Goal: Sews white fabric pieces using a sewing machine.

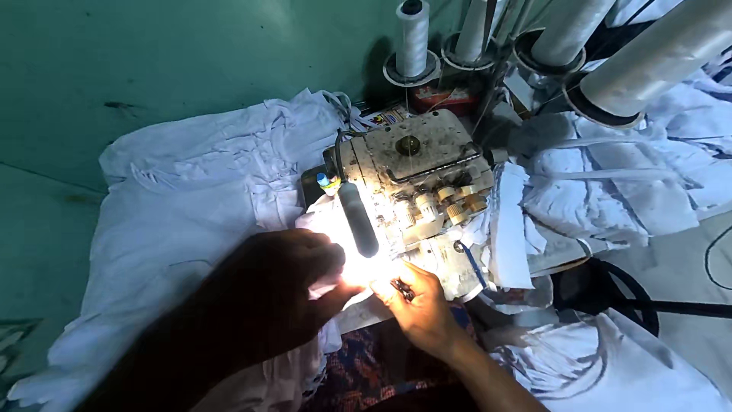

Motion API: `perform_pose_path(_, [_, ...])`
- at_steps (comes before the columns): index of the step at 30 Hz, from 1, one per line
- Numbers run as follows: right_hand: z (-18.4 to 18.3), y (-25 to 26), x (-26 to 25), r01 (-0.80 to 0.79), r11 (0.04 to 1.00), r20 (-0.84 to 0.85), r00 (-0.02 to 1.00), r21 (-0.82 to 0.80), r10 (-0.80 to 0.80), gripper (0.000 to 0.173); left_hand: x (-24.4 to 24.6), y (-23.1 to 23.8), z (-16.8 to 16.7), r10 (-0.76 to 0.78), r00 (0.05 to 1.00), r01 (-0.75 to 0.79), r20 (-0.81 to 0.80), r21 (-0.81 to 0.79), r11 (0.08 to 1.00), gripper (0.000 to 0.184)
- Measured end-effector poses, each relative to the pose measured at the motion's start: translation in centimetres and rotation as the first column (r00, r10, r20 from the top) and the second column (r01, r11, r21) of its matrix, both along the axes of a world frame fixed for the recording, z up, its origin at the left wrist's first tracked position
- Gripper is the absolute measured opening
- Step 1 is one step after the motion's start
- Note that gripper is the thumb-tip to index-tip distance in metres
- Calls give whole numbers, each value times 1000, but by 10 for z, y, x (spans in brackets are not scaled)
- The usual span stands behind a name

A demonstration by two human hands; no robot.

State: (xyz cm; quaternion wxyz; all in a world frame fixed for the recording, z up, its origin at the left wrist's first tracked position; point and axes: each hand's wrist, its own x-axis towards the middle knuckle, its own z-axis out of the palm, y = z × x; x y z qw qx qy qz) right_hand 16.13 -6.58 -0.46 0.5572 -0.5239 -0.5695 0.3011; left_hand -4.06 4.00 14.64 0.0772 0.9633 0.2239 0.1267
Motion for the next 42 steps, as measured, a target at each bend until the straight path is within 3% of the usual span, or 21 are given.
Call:
perform_pose_path(5, [7,-8,0,-17,1000,-4,1000,5,17,25,3,-7,-66,142,979,-107,-148,224,969,78])
perform_pose_path(7, [7,-9,0,-16,1000,8,1000,3,16,25,-7,-5,-75,210,968,-170,-136,259,951,78])
perform_pose_path(10, [2,-10,-2,-6,1000,20,1000,1,6,24,-23,8,-75,294,945,-251,-143,256,933,63])
perform_pose_path(14, [-2,-10,-6,13,1000,27,1000,10,-13,23,-26,25,-67,358,906,-298,-227,259,919,76])
perform_pose_path(18, [-3,-8,-7,18,1000,24,1000,2,-18,23,-21,30,-60,336,909,-283,-248,227,932,76])
perform_pose_path(21, [-1,0,-8,33,999,41,999,-18,-33,22,-20,25,-56,240,960,-214,-145,174,961,81])
perform_pose_path(27, [6,15,-15,43,998,82,996,-47,-39,16,-9,9,-77,94,996,-94,-1,95,991,65])
perform_pose_path(32, [14,13,-20,-24,998,127,991,-53,31,25,-26,17,-120,288,934,-286,212,-42,957,36])
perform_pose_path(36, [30,4,-16,-3,1000,281,960,-24,9,38,-31,-4,-139,464,796,-453,389,-126,883,31])
perform_pose_path(38, [35,4,-12,125,992,432,895,-8,-109,35,-34,-19,-140,485,760,-501,433,-83,861,29])
perform_pose_path(40, [38,10,-11,263,964,604,764,32,-228,34,-36,-30,-139,463,741,-523,486,-15,852,29])
perform_pose_path(42, [43,17,-10,321,946,741,624,43,-246,34,-37,-38,-135,415,744,-516,523,56,855,29])
